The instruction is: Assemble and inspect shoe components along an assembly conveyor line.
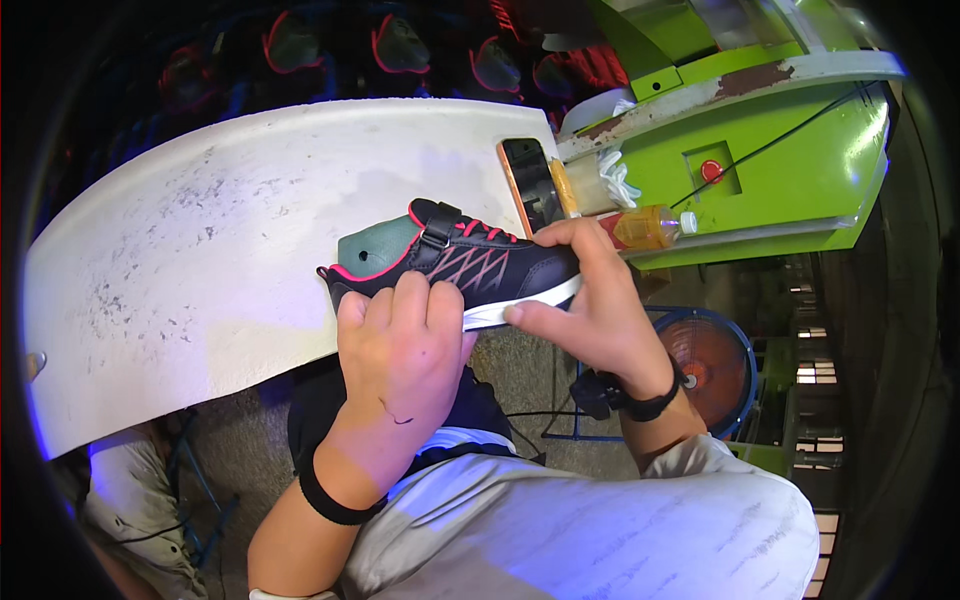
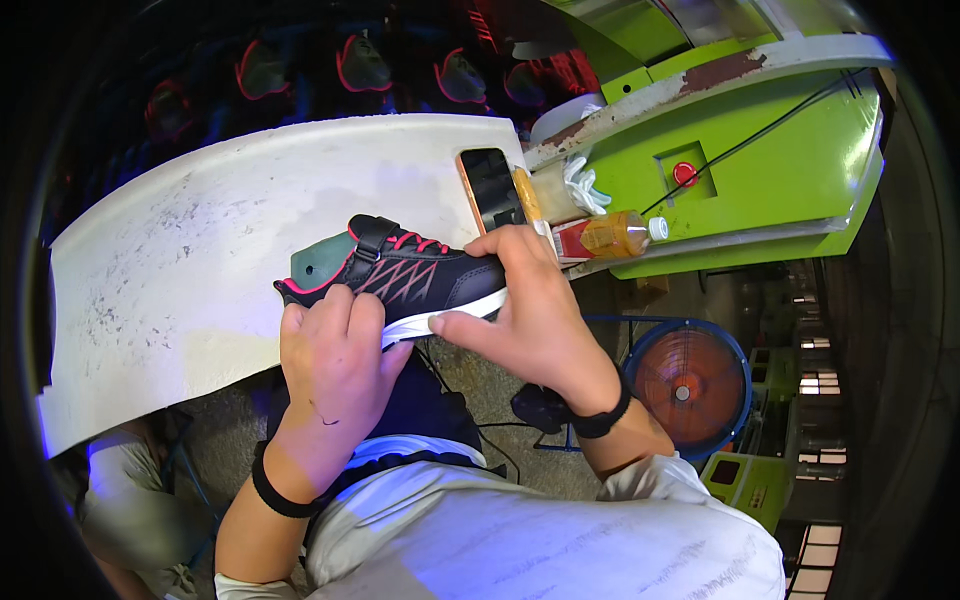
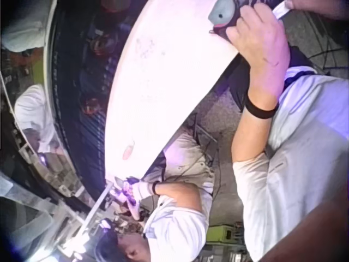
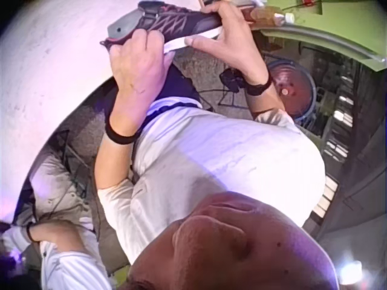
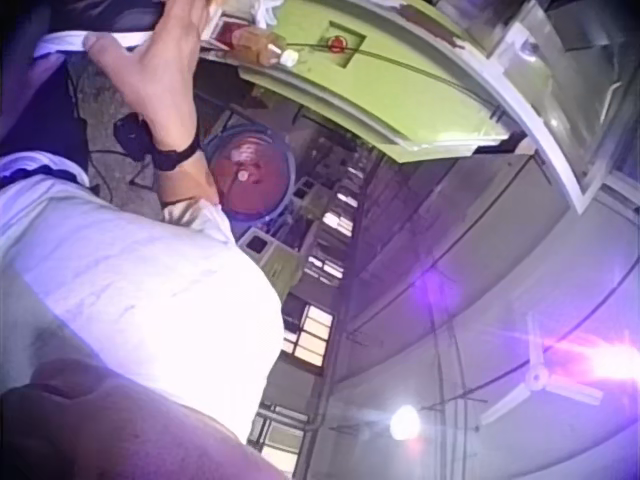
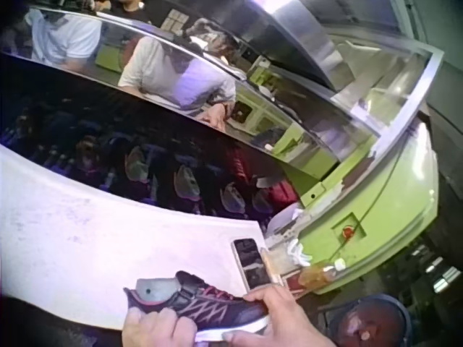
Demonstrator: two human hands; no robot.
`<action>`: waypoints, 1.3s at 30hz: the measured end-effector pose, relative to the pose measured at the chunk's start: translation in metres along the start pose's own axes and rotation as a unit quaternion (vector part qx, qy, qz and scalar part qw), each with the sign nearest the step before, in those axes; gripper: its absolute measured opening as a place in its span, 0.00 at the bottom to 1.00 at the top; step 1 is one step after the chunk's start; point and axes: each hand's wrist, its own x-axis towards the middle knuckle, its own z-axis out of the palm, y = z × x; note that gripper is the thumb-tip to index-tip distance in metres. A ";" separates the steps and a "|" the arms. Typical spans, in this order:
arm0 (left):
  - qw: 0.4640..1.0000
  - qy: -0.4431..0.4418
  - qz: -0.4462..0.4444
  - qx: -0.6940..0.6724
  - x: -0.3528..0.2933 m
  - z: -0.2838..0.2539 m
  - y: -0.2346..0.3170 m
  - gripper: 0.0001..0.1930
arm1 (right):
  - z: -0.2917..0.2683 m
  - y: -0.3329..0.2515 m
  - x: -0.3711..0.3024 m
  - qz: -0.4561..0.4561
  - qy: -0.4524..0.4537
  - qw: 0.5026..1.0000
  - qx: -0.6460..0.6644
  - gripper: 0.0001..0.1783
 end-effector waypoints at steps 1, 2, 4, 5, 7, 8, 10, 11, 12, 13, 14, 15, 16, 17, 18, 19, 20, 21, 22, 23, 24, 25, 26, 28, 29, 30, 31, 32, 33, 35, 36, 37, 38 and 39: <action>1.000 0.003 -0.006 0.003 0.000 0.002 0.001 0.21 | 0.005 0.000 0.000 0.009 0.018 1.000 0.010 0.30; 1.000 0.001 -0.007 0.002 0.001 0.005 0.001 0.21 | 0.011 0.001 0.000 0.018 0.031 0.999 0.007 0.30; 1.000 0.002 -0.008 0.006 0.001 0.007 0.002 0.21 | 0.019 0.003 0.001 0.021 0.067 0.998 0.000 0.28; 1.000 -0.004 0.005 0.003 0.001 0.006 0.002 0.21 | 0.020 0.004 0.001 0.034 0.059 0.998 0.005 0.28; 1.000 0.008 0.001 0.001 0.001 0.002 0.001 0.22 | 0.015 0.006 0.004 -0.005 0.062 0.998 0.003 0.26; 1.000 -0.019 -0.002 0.009 0.000 -0.003 0.000 0.19 | 0.010 0.005 0.006 -0.026 0.065 0.997 0.018 0.24; 1.000 -0.017 -0.006 0.001 -0.002 -0.018 -0.003 0.21 | -0.006 0.000 0.011 -0.013 0.031 0.971 0.235 0.26; 0.999 -0.016 -0.014 -0.027 -0.004 -0.027 -0.006 0.22 | -0.013 -0.007 0.015 -0.012 0.025 0.923 0.384 0.28; 0.995 -0.068 -0.069 0.013 -0.008 -0.037 -0.005 0.27 | -0.018 -0.015 0.018 -0.044 -0.005 0.897 0.440 0.32; 0.998 -0.050 -0.034 0.031 -0.011 -0.047 -0.006 0.27 | -0.020 -0.027 0.019 -0.082 0.003 0.849 0.523 0.36; 0.999 0.034 0.024 0.005 -0.014 -0.056 -0.006 0.31 | -0.022 -0.040 0.021 -0.126 -0.032 0.774 0.619 0.40; 0.994 0.090 0.057 -0.020 -0.016 -0.064 -0.006 0.34 | -0.017 -0.054 0.023 -0.167 -0.035 0.670 0.722 0.45; 0.986 0.120 0.095 -0.064 -0.022 -0.076 -0.003 0.39 | -0.014 -0.068 0.023 -0.167 -0.088 0.630 0.753 0.41; 0.983 0.126 0.090 -0.097 -0.026 -0.087 -0.001 0.43 | -0.003 -0.083 0.020 -0.166 -0.114 0.614 0.763 0.38; 0.973 0.143 0.100 -0.149 -0.031 -0.097 0.001 0.47 | 0.007 -0.098 0.015 -0.164 -0.140 0.599 0.771 0.35; 0.967 0.112 -0.012 -0.230 -0.037 -0.112 0.003 0.44 | 0.019 -0.104 0.016 -0.217 -0.150 0.646 0.717 0.32; 0.960 0.110 -0.091 -0.240 -0.043 -0.126 0.006 0.42 | 0.030 -0.109 0.015 -0.292 -0.069 0.686 0.663 0.31; 0.941 0.145 -0.087 -0.291 -0.050 -0.136 0.007 0.39 | 0.041 -0.107 0.017 -0.378 -0.017 0.762 0.525 0.30; 0.937 0.150 -0.122 -0.290 -0.057 -0.142 0.010 0.37 | 0.050 -0.102 0.013 -0.372 -0.049 0.773 0.512 0.36; 0.930 0.163 -0.150 -0.292 -0.064 -0.146 0.013 0.36 | 0.058 -0.095 0.010 -0.351 -0.058 0.797 0.489 0.35; 0.933 0.137 -0.161 -0.291 -0.071 -0.149 0.014 0.36 | 0.066 -0.087 0.005 -0.297 -0.051 0.843 0.447 0.32; 0.936 0.119 -0.171 -0.282 -0.076 -0.149 0.015 0.37 | 0.073 -0.081 0.001 -0.257 0.003 0.878 0.405 0.29; 0.939 0.117 -0.171 -0.275 -0.079 -0.148 0.016 0.38 | 0.079 -0.075 -0.003 -0.214 -0.036 0.882 0.418 0.26; 0.943 0.100 -0.165 -0.270 -0.082 -0.146 0.019 0.39 | 0.088 -0.069 -0.010 -0.242 -0.014 0.863 0.443 0.26; 0.945 0.091 -0.165 -0.268 -0.081 -0.144 0.021 0.39 | 0.091 -0.069 -0.014 -0.264 -0.004 0.847 0.462 0.25; 0.945 0.088 -0.162 -0.269 -0.080 -0.143 0.023 0.39 | 0.093 -0.070 -0.019 -0.278 0.024 0.847 0.453 0.24; 0.946 0.085 -0.160 -0.270 -0.078 -0.142 0.026 0.39 | 0.092 -0.072 -0.023 -0.276 0.035 0.843 0.459 0.24; 0.943 0.082 -0.172 -0.272 -0.076 -0.141 0.030 0.39 | 0.091 -0.075 -0.028 -0.283 0.056 0.840 0.459 0.24; 0.944 0.073 -0.172 -0.272 -0.074 -0.141 0.033 0.39 | 0.089 -0.077 -0.031 -0.284 0.056 0.843 0.453 0.23; 0.951 0.059 -0.160 -0.256 -0.070 -0.140 0.038 0.39 | 0.083 -0.080 -0.033 -0.291 0.097 0.835 0.456 0.23; 0.951 0.051 -0.167 -0.257 -0.069 -0.140 0.040 0.39 | 0.080 -0.080 -0.033 -0.309 0.104 0.827 0.458 0.22; 0.950 0.055 -0.170 -0.256 -0.068 -0.140 0.041 0.40 | 0.078 -0.080 -0.032 -0.330 0.109 0.818 0.459 0.22; 0.949 0.061 -0.178 -0.254 -0.068 -0.140 0.041 0.40 | 0.077 -0.079 -0.029 -0.354 0.135 0.811 0.445 0.23; 0.949 0.060 -0.174 -0.256 -0.067 -0.140 0.039 0.40 | 0.077 -0.079 -0.026 -0.342 0.132 0.814 0.450 0.23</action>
